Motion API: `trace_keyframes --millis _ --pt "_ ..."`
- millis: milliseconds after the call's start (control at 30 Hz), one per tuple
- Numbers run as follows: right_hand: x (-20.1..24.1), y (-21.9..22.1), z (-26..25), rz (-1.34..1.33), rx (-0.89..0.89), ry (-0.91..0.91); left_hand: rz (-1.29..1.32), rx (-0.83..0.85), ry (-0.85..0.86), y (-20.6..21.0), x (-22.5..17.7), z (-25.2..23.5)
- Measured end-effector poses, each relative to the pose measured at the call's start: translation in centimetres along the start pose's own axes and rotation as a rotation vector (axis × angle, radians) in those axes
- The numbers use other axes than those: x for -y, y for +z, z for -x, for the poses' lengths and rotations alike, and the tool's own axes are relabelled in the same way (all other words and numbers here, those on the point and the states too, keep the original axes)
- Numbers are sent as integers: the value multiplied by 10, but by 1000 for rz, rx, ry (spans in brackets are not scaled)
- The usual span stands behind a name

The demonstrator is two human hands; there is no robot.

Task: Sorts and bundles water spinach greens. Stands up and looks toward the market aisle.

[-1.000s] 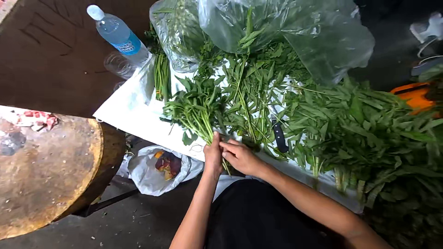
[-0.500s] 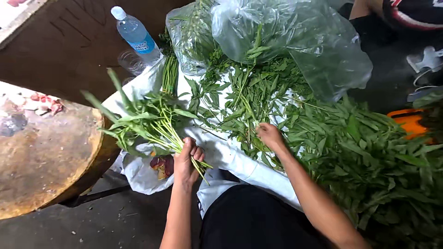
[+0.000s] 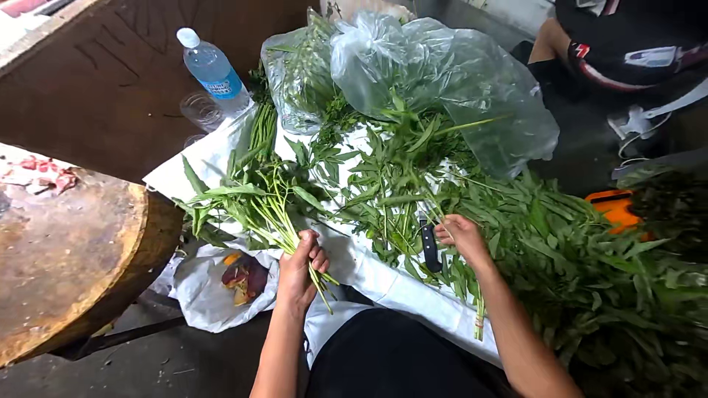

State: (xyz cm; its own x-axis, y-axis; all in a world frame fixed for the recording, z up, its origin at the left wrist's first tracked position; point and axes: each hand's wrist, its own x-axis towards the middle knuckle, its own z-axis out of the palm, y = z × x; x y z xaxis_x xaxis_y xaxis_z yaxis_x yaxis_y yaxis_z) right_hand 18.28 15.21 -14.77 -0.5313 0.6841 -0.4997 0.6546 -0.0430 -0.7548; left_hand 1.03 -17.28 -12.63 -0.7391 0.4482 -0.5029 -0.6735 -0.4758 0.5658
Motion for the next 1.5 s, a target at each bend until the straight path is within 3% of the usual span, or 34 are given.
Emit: trace_keyframes --millis 200,400,533,667,767,967,1133,1233,1500 --pt "-1 -16 17 -27 -155 -155 -14 14 -24 2 6 5" --pt "5 -24 28 -378 -69 -275 -35 -8 -6 7 15 5" --pt "19 -23 40 -491 -6 -216 -132 -61 9 14 17 4" --pt "23 -20 39 -530 43 -174 -227 -89 -135 4 27 -6" --pt "32 -10 36 -546 83 -242 -275 -130 -259 -4 44 -13" --pt "78 66 48 -415 258 -372 -215 -107 -296 -3 76 -11" --pt "77 137 63 -68 534 -127 -133 -66 -286 4 88 -14" --pt "68 150 72 60 544 -86 -126 -98 -266 5 94 -13" --pt "53 155 96 337 505 -378 -253 -194 -181 15 85 -20"
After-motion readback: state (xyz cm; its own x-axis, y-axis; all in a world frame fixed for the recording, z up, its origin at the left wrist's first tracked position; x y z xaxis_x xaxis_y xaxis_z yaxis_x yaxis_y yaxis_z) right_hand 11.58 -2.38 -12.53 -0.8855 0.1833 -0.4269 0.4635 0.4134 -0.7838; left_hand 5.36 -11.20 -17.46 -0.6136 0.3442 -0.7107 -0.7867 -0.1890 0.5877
